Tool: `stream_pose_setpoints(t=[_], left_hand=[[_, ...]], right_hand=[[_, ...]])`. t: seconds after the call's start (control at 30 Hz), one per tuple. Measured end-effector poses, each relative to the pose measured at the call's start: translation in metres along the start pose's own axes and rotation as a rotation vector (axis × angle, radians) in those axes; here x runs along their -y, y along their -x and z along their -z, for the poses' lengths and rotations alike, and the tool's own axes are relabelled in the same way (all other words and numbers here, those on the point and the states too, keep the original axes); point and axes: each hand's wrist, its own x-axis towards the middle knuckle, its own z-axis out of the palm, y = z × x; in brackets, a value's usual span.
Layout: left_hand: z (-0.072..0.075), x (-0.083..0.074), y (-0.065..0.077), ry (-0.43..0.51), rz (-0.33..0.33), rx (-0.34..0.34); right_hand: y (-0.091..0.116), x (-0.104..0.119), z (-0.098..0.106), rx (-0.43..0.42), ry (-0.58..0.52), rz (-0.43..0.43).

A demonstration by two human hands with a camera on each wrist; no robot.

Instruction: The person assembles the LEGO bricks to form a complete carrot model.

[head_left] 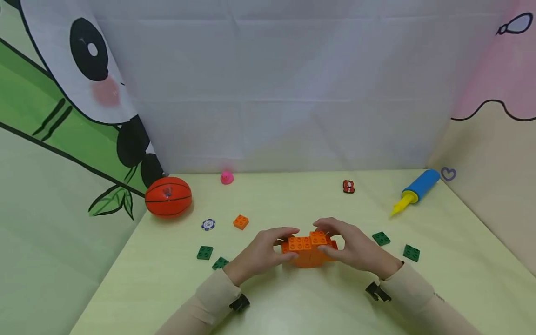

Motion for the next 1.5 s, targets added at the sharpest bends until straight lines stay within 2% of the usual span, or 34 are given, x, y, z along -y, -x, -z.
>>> stream_pose_setpoints(t=[0.1,0.2,0.27,0.37,0.43,0.5,0.57,0.63,0.73,0.87,0.97,1.07,1.17,1.27,1.33,1.43,1.5], left_hand=[[0.009,0.000,0.001,-0.039,0.039,0.050],[0.028,0.002,0.006,-0.091,0.131,0.060],[0.041,0.007,0.008,-0.165,0.199,0.006],[0.055,0.017,0.008,-0.333,0.307,-0.140],[0.061,0.026,0.005,-0.427,0.379,-0.227],[0.063,0.034,0.002,-0.476,0.449,-0.280],[0.064,0.041,-0.001,-0.479,0.502,-0.292],[0.064,0.048,-0.004,-0.491,0.535,-0.273],[0.062,0.056,-0.007,-0.511,0.549,-0.235],[0.060,0.063,-0.008,-0.534,0.513,-0.199],[0.059,0.058,-0.009,-0.484,0.461,-0.183],[0.057,0.040,-0.008,-0.345,0.356,-0.192],[0.050,0.011,-0.007,-0.190,0.183,-0.188],[0.039,-0.018,-0.005,-0.107,0.018,-0.164],[0.030,-0.030,-0.005,-0.085,-0.069,-0.142],[0.020,-0.036,-0.006,-0.061,-0.129,-0.100],[0.015,-0.036,-0.007,-0.044,-0.129,-0.077]], right_hand=[[0.000,-0.002,-0.001,-0.003,0.007,0.000],[-0.001,-0.002,-0.001,0.004,0.013,-0.017],[-0.001,-0.003,-0.002,0.014,0.012,-0.033],[-0.001,-0.004,-0.003,0.025,0.015,-0.055],[0.000,-0.005,-0.004,0.029,0.008,-0.071],[0.001,-0.006,-0.006,0.034,0.000,-0.078],[0.002,-0.007,-0.008,0.040,-0.006,-0.083],[0.002,-0.007,-0.009,0.044,-0.011,-0.084],[0.001,-0.006,-0.010,0.046,-0.013,-0.085],[0.000,-0.006,-0.011,0.048,-0.012,-0.085],[0.000,-0.006,-0.010,0.049,-0.008,-0.082],[-0.001,-0.006,-0.008,0.047,-0.006,-0.083],[-0.002,-0.006,-0.006,0.046,-0.003,-0.089],[-0.003,-0.006,-0.004,0.048,-0.006,-0.094],[-0.003,-0.006,-0.004,0.048,-0.009,-0.083],[-0.003,-0.007,-0.005,0.045,-0.014,-0.068],[-0.003,-0.008,-0.006,0.045,-0.012,-0.055]])
